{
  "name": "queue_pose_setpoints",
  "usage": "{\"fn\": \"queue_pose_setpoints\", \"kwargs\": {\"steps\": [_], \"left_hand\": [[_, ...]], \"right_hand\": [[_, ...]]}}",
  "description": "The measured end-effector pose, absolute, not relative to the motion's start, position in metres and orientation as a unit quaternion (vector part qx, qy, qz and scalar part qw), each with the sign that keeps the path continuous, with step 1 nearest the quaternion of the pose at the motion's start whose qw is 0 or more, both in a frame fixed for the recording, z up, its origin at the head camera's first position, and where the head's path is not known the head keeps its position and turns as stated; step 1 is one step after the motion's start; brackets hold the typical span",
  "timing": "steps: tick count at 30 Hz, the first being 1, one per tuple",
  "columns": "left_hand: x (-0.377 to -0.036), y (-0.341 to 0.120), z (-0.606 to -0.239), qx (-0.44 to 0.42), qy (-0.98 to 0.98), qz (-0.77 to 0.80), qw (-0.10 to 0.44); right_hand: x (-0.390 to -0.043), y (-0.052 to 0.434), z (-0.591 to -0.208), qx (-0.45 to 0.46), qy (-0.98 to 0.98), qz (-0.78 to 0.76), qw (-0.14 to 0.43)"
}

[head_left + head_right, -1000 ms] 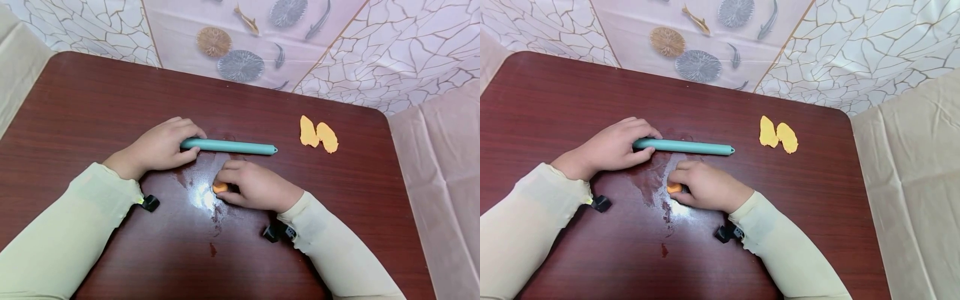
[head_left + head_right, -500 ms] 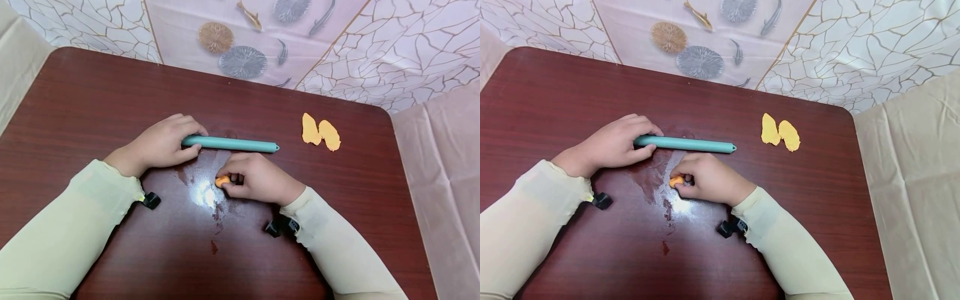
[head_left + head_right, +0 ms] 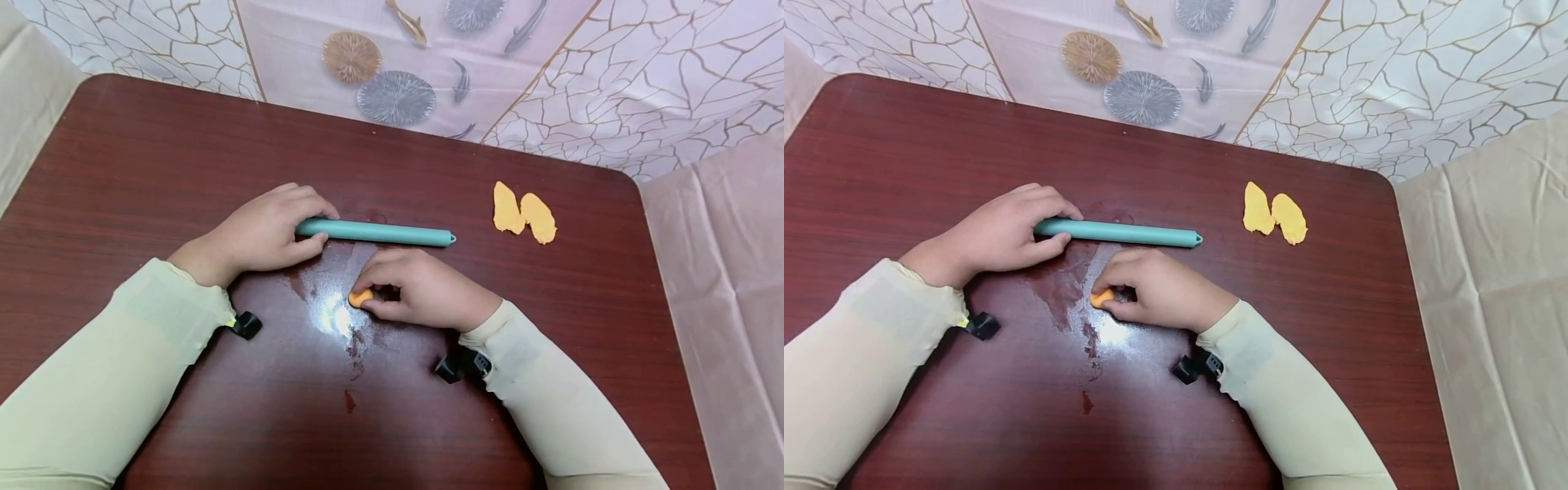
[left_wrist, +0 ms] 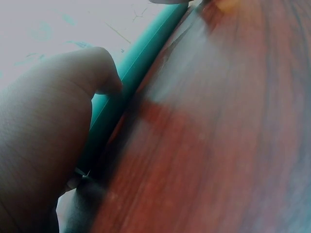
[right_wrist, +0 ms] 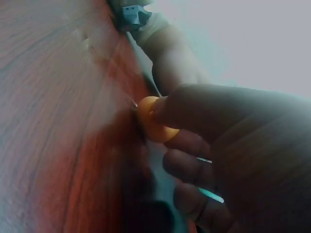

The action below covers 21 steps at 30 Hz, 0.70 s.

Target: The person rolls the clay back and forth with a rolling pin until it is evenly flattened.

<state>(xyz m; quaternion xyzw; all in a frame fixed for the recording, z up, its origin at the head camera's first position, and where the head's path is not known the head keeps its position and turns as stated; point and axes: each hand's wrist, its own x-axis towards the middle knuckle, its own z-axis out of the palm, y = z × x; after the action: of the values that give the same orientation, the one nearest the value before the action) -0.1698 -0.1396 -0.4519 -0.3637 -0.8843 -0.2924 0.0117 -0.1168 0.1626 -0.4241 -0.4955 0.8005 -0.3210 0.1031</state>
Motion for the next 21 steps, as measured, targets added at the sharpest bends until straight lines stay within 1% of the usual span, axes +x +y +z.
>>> {"fn": "queue_pose_setpoints", "kwargs": {"steps": [3,10,17,21], "left_hand": [[-0.1701,-0.1395,-0.4516,-0.365,-0.884,-0.292,0.013],[-0.1699,-0.1399,-0.4526,-0.362,-0.885,-0.291,0.01],[-0.1691,-0.1402,-0.4515,-0.362,-0.885,-0.293,0.007],[-0.1696,-0.1396,-0.4514,-0.365,-0.883,-0.294,0.009]], "right_hand": [[-0.1171,0.1628,-0.4238,-0.488,0.804,-0.329,0.086],[-0.1146,0.1587,-0.4258,-0.504,0.803,-0.307,0.083],[-0.1137,0.1559,-0.4259,-0.505,0.807,-0.305,0.031],[-0.1142,0.1574,-0.4274,-0.503,0.816,-0.283,0.021]]}}
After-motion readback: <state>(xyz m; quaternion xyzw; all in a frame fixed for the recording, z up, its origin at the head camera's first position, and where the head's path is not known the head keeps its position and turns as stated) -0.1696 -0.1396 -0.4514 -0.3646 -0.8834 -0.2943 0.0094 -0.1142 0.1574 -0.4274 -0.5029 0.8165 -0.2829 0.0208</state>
